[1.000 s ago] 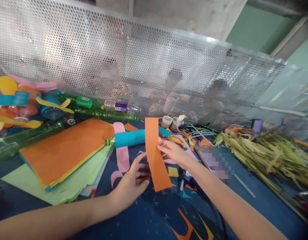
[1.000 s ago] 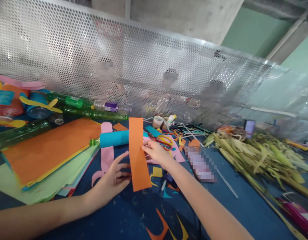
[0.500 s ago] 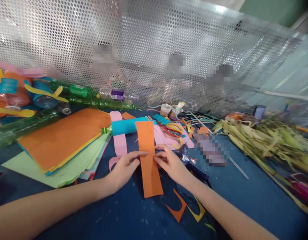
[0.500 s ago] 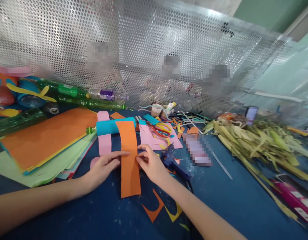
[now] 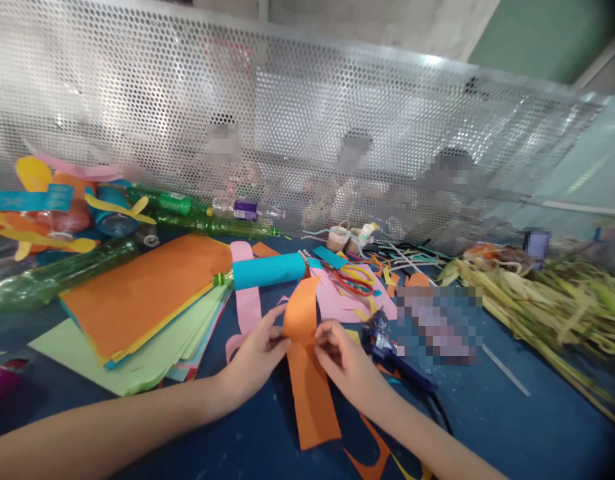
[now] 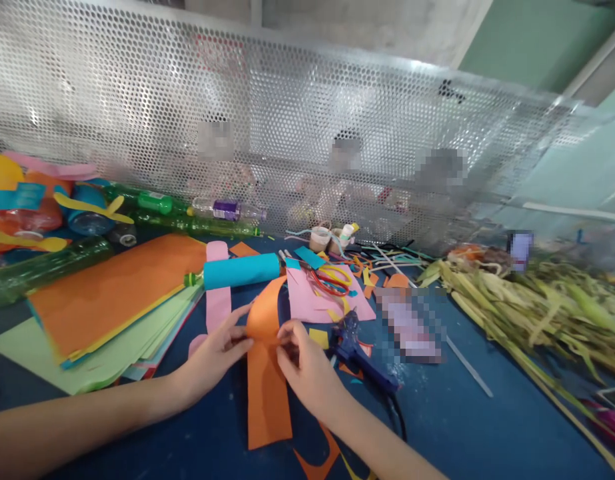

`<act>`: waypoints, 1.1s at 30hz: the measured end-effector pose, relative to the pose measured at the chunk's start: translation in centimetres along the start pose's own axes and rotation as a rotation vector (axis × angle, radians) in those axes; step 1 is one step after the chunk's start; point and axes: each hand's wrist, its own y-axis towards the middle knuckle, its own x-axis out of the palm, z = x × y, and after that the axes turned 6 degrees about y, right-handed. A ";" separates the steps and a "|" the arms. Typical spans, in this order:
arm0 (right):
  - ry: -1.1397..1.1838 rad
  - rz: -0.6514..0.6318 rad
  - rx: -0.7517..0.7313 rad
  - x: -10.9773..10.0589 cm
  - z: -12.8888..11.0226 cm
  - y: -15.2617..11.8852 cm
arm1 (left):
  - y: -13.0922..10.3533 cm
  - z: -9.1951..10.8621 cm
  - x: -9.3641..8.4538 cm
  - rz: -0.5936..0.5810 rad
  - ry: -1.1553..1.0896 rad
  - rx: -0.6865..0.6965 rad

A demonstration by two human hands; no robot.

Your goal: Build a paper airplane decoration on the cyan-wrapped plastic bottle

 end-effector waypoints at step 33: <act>-0.782 0.121 -0.123 -4.4 2.4 16.1 | -0.6 0.6 0.8 -0.156 0.026 -0.022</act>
